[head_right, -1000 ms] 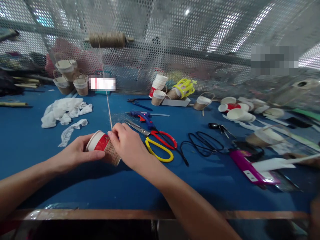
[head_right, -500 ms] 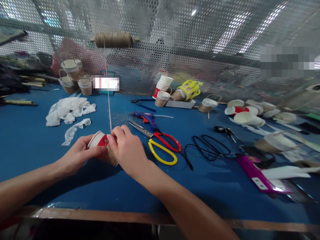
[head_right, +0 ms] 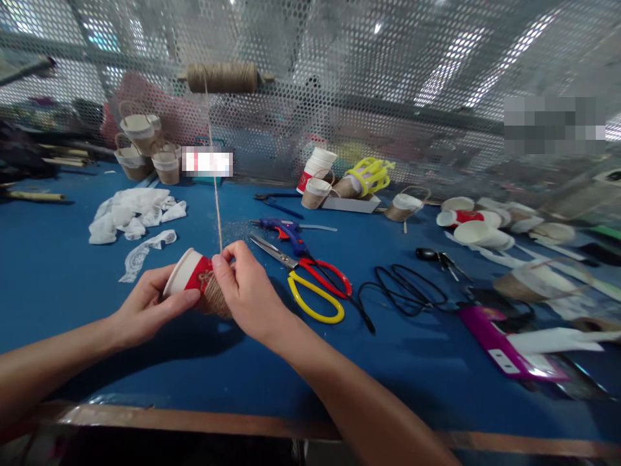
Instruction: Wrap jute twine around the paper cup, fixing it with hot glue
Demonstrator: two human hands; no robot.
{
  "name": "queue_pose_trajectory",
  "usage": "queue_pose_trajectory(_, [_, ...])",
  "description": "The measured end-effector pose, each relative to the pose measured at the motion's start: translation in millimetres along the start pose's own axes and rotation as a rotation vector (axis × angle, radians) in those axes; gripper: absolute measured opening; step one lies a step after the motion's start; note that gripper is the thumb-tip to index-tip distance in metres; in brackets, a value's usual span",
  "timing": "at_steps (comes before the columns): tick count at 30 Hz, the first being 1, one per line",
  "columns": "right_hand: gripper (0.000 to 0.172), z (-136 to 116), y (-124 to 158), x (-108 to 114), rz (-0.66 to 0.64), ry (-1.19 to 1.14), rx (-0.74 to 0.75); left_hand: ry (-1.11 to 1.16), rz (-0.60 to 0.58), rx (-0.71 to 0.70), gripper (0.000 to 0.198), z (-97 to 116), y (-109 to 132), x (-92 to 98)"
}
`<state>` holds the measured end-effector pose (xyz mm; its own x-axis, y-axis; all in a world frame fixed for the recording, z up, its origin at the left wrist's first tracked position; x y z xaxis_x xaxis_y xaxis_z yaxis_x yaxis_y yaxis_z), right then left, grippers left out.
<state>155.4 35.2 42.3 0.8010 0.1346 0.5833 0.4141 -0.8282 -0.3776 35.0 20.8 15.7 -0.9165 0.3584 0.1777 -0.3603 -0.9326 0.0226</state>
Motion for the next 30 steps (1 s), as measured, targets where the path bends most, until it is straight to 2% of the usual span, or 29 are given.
queue_pose_trajectory(3, [0.014,-0.3,0.0,1.1,0.033,0.069,0.056,0.023,0.008,0.071,0.021,-1.6,-1.8,1.0])
queue_pose_trajectory(7, [0.011,-0.1,0.1,0.1,0.06,0.151,0.147,0.11,-0.043,0.209,0.024,-7.1,-5.4,-1.3])
queue_pose_trajectory(11, [0.01,-1.4,1.0,-3.0,0.052,0.181,0.196,0.18,-0.055,0.28,0.019,-8.5,-7.8,-3.7])
queue_pose_trajectory(19, [0.01,-2.6,-0.1,-3.4,0.023,0.193,0.189,0.208,-0.065,0.299,0.016,-8.7,-9.8,-6.7])
queue_pose_trajectory(24, [0.014,-1.4,-4.9,5.8,0.029,0.147,0.147,0.183,-0.072,0.284,0.019,-8.3,-9.2,-6.6])
queue_pose_trajectory(30, [0.02,-0.2,-20.8,12.1,-0.011,-0.05,0.09,0.109,-0.132,0.234,0.02,-8.5,-6.8,-12.5])
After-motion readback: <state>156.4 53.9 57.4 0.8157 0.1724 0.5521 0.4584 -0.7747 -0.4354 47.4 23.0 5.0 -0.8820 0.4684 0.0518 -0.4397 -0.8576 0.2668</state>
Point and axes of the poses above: each hand's wrist, its own y-axis away from the middle knuckle, its own x-axis out of the back of the hand, z = x × y, the point moved 6 cm from there along -y, towards the middle knuckle, and after that the axes turned 13 degrees about x, right-handed, at the moved point
